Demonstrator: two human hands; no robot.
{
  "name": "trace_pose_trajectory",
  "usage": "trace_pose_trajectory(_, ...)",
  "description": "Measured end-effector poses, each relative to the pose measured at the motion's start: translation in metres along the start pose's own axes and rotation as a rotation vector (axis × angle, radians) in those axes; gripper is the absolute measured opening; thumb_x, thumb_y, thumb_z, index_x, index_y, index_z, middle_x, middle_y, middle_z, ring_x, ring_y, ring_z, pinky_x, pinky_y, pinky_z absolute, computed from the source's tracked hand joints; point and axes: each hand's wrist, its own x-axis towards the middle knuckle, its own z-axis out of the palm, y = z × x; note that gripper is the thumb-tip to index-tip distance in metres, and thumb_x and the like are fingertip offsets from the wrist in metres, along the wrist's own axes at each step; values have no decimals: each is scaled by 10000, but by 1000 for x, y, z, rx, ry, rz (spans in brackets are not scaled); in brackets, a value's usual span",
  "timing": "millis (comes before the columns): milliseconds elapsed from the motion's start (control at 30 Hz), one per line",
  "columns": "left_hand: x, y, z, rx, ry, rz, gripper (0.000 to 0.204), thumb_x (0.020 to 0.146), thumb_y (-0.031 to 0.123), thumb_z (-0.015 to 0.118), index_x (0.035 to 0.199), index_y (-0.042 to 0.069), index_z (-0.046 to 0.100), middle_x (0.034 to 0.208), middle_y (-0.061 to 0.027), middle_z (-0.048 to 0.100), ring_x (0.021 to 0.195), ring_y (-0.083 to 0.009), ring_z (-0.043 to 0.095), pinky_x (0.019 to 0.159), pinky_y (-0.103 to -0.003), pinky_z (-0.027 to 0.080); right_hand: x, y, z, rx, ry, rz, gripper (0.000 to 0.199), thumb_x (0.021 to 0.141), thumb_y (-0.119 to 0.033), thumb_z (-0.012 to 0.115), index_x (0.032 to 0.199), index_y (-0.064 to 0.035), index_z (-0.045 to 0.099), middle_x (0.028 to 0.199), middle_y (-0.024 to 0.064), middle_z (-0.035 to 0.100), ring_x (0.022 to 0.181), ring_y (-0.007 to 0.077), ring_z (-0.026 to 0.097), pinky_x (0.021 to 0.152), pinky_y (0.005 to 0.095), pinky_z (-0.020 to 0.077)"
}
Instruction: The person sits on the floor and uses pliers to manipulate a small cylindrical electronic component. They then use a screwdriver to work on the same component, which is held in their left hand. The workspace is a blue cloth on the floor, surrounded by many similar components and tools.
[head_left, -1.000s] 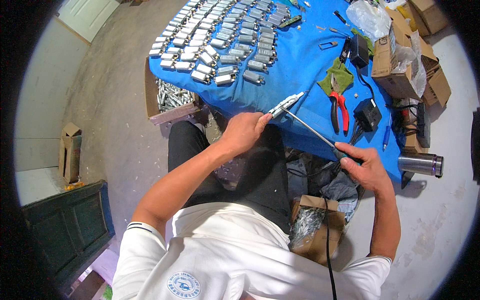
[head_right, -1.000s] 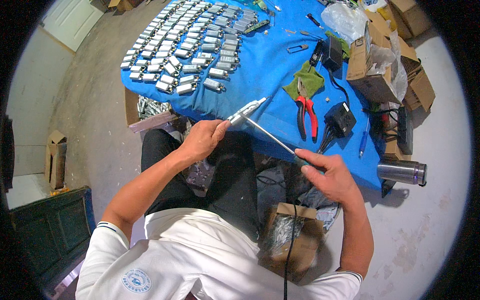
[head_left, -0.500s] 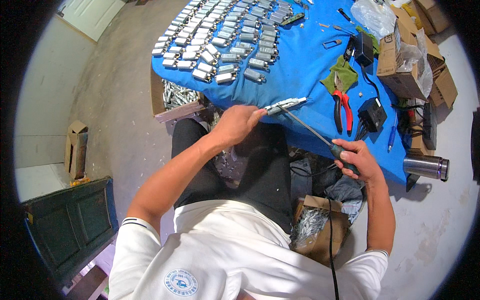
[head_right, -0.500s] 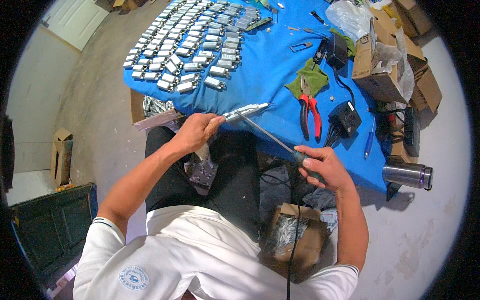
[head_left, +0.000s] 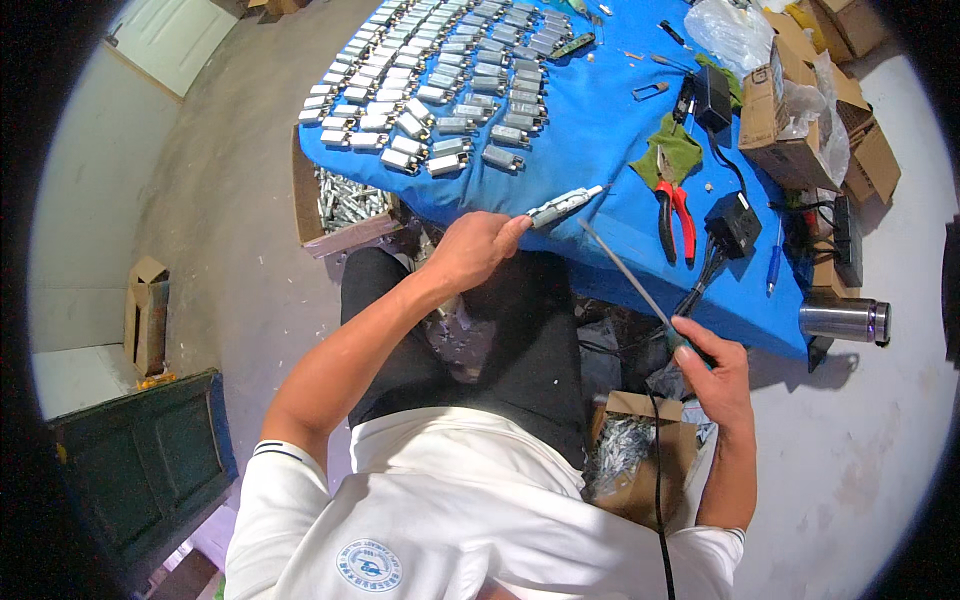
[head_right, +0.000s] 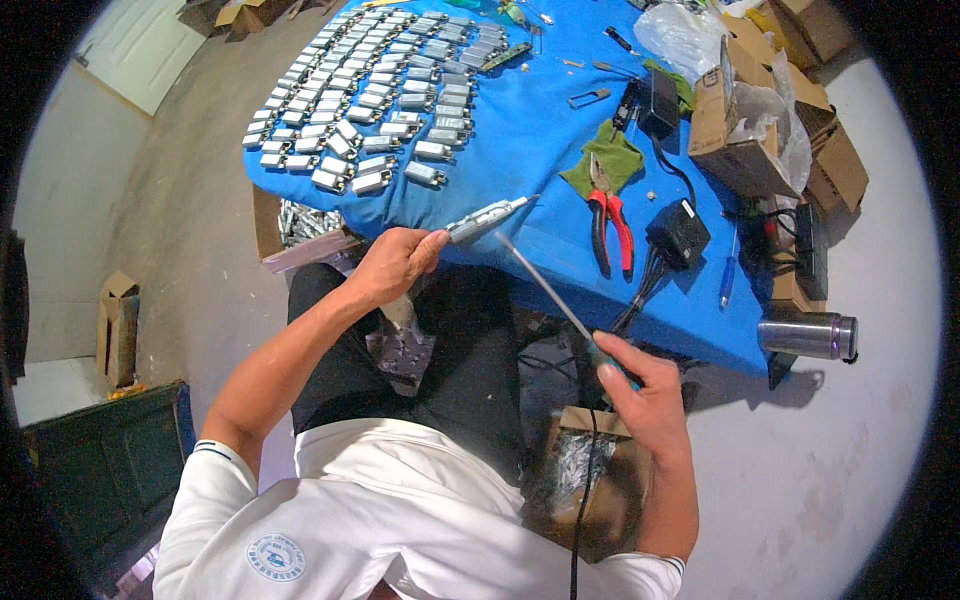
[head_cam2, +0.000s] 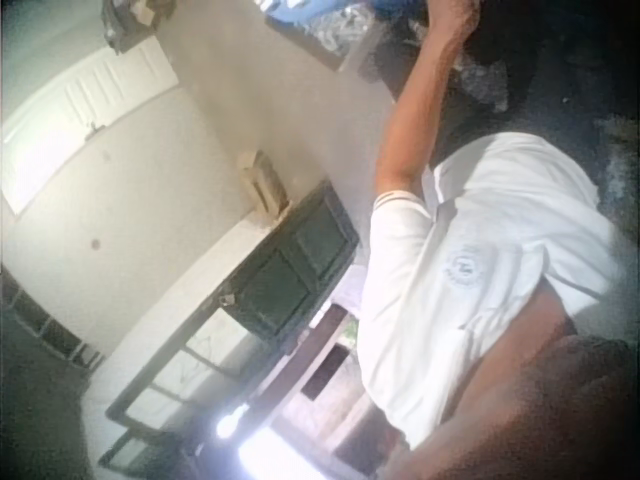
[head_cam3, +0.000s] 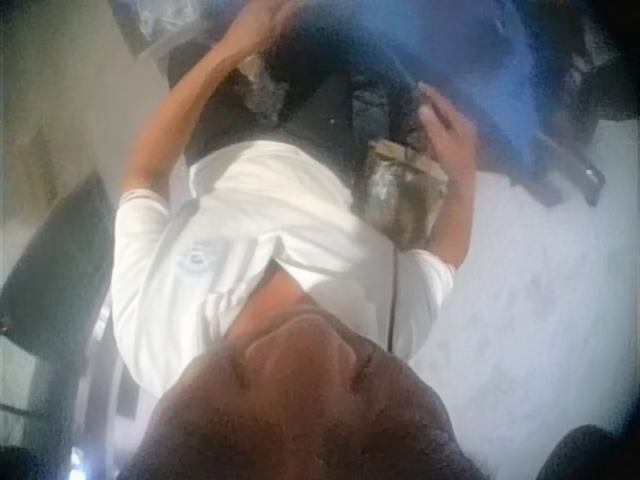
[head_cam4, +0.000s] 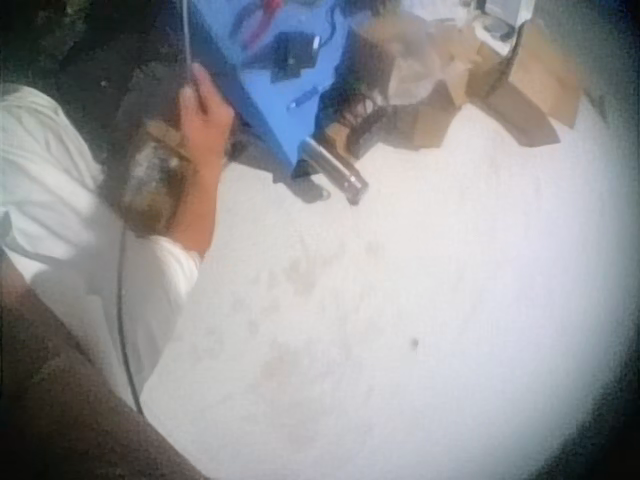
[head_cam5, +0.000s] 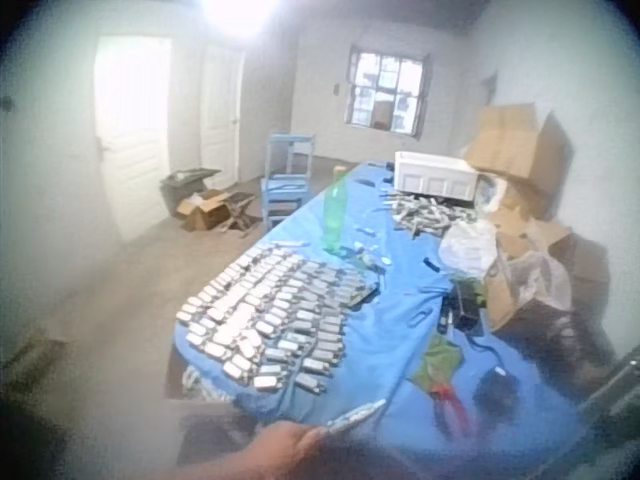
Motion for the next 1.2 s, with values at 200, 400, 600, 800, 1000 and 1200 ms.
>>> trace_pose_trajectory(200, -8, 8, 1, 21, 47, 14, 568, 997, 472, 449, 725, -6, 594, 588, -86, 522, 567, -198, 500, 570, -368, 414, 18, -11, 11, -142, 2, -149, 297, 875, -84, 640, 1166, -25, 658, 882, 142, 689, 745, 173, 641, 692, 295, 489)
trace_pose_trajectory(400, -9, 8, -1, 35, 59, 43, 545, 1003, 447, 440, 729, 6, 605, 590, -95, 530, 567, -221, 513, 578, -376, 424, 36, -31, 11, -253, -81, -206, 281, 869, -86, 638, 1144, -35, 666, 802, 135, 659, 668, 213, 614, 633, 310, 473)
trace_pose_trajectory(600, -8, 6, -1, 56, 42, 28, 533, 1003, 434, 446, 747, -5, 607, 613, -94, 553, 581, -232, 530, 589, -381, 432, 44, -44, 6, -273, -97, -207, 278, 865, -77, 626, 1136, -37, 669, 781, 143, 657, 653, 207, 612, 617, 311, 469)
trace_pose_trajectory(800, -6, 3, 0, 41, 43, 31, 540, 1000, 443, 449, 762, -12, 617, 624, -94, 572, 594, -241, 548, 600, -378, 444, 42, -47, 1, -235, -127, -118, 287, 862, -69, 626, 1143, -33, 668, 869, 142, 697, 703, 183, 642, 654, 301, 493)
trace_pose_trajectory(1000, -5, 3, 0, 47, 37, 32, 541, 999, 446, 450, 770, -12, 624, 629, -97, 579, 603, -242, 555, 608, -377, 449, 40, -43, -1, -192, -129, -64, 294, 870, -76, 626, 1158, -26, 660, 941, 148, 706, 796, 187, 671, 730, 297, 511)
trace_pose_trajectory(1200, -5, 4, 0, 55, 16, 29, 537, 1005, 435, 440, 748, -5, 608, 612, -101, 555, 581, -237, 527, 599, -382, 433, 43, -39, 0, -170, -163, 11, 311, 887, -107, 617, 1187, -29, 641, 1011, 161, 702, 883, 200, 675, 795, 299, 506)
